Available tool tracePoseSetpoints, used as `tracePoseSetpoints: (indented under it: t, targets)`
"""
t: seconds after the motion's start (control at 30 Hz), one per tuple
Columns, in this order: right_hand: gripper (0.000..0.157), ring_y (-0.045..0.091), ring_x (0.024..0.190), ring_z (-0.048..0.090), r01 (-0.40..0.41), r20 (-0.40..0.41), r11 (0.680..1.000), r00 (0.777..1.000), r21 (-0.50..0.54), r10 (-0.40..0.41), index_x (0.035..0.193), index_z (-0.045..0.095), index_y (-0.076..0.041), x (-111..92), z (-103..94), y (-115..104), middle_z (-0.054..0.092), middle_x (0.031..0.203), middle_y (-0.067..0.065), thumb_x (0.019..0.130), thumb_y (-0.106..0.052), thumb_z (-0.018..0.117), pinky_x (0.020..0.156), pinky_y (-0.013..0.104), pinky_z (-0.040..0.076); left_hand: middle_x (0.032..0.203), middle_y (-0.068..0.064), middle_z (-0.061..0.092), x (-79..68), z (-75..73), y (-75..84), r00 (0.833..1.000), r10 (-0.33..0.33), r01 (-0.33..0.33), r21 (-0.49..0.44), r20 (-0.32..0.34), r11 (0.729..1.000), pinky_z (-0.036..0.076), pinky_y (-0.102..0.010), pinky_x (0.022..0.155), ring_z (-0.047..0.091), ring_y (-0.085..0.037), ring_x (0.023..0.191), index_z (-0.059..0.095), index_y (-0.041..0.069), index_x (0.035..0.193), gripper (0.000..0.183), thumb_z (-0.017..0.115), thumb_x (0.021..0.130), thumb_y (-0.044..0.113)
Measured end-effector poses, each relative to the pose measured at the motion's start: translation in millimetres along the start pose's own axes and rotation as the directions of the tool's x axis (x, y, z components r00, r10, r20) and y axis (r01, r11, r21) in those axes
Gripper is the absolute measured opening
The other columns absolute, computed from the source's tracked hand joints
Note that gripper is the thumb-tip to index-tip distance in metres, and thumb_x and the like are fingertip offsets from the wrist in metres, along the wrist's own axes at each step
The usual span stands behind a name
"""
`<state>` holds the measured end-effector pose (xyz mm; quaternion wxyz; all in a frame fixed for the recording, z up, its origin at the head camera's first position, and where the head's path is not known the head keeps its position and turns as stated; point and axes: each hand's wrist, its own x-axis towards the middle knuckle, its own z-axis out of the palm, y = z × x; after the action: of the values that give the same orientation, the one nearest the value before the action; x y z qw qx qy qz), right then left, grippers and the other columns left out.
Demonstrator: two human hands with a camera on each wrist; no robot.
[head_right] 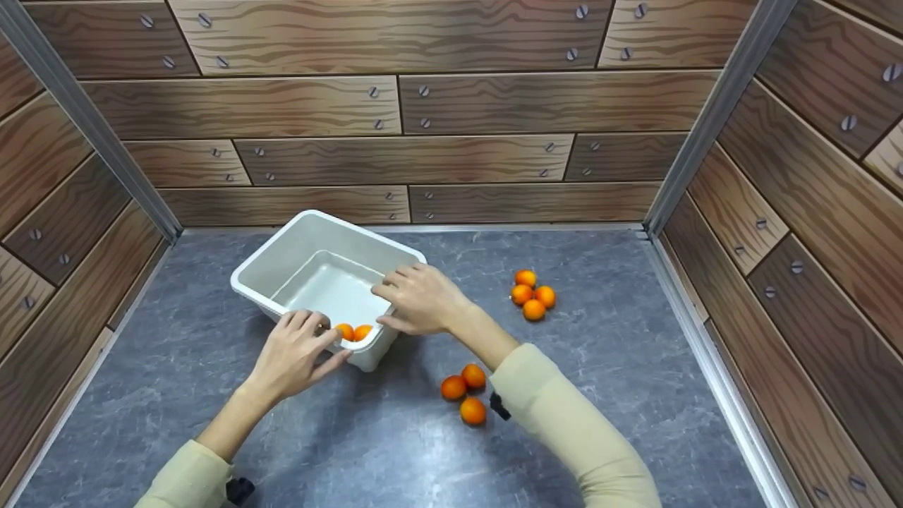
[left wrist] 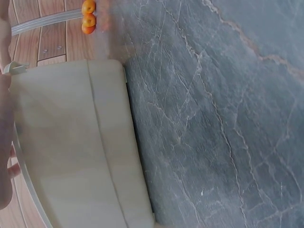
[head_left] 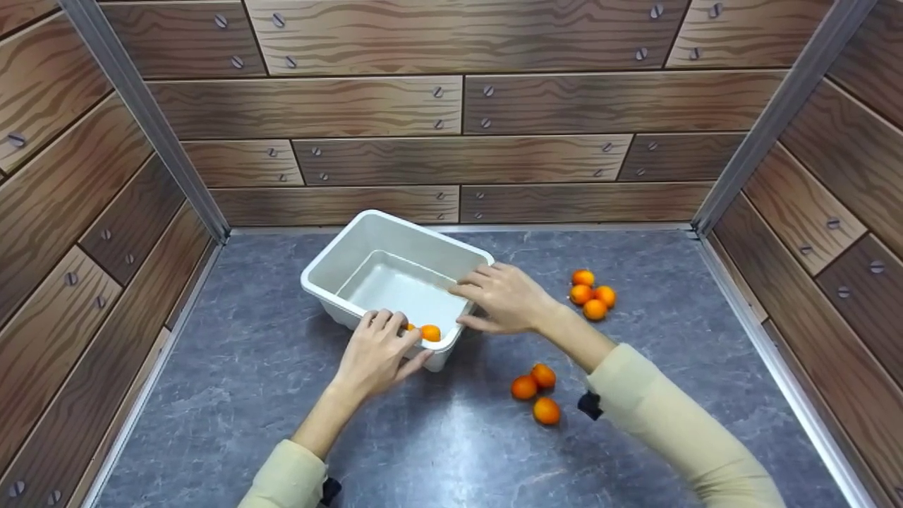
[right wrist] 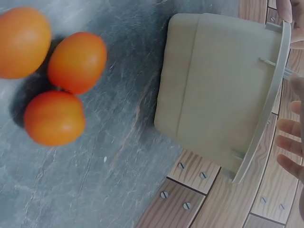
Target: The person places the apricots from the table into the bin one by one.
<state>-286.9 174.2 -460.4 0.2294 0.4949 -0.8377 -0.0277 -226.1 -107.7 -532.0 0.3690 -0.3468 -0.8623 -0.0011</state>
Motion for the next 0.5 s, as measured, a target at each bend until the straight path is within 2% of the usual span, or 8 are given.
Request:
tracePoseSetpoints:
  t: [0.23, 0.5]
  targets:
    - [0.051, 0.025, 0.106, 0.073, 0.02, -0.055, 1.0, 0.998, -0.02, -0.021, 0.13, 0.071, -0.015, -17.3, -7.5, -1.9, 0.077, 0.118, 0.004, 0.094, -0.051, 0.072, 0.087, 0.041, 0.062, 0.096, -0.004, 0.063, 1.4, -1.3, -1.3, 1.0, -0.007, 0.008, -0.006, 0.009, 1.0, 0.053, -0.044, 0.084, 0.063, -0.028, 0.089, 0.064, 0.023, 0.097, 0.036, 0.059, 0.098, 0.058]
    - [0.05, 0.024, 0.106, 0.074, 0.044, -0.115, 0.999, 0.992, -0.007, -0.045, 0.129, 0.073, -0.015, -39.1, -11.4, -6.9, 0.078, 0.12, 0.004, 0.092, -0.048, 0.076, 0.092, 0.04, 0.062, 0.095, -0.003, 0.063, -0.8, 0.5, 0.2, 1.0, -0.014, 0.014, -0.014, 0.009, 1.0, 0.052, -0.043, 0.083, 0.062, -0.027, 0.088, 0.062, 0.023, 0.095, 0.037, 0.054, 0.101, 0.058]
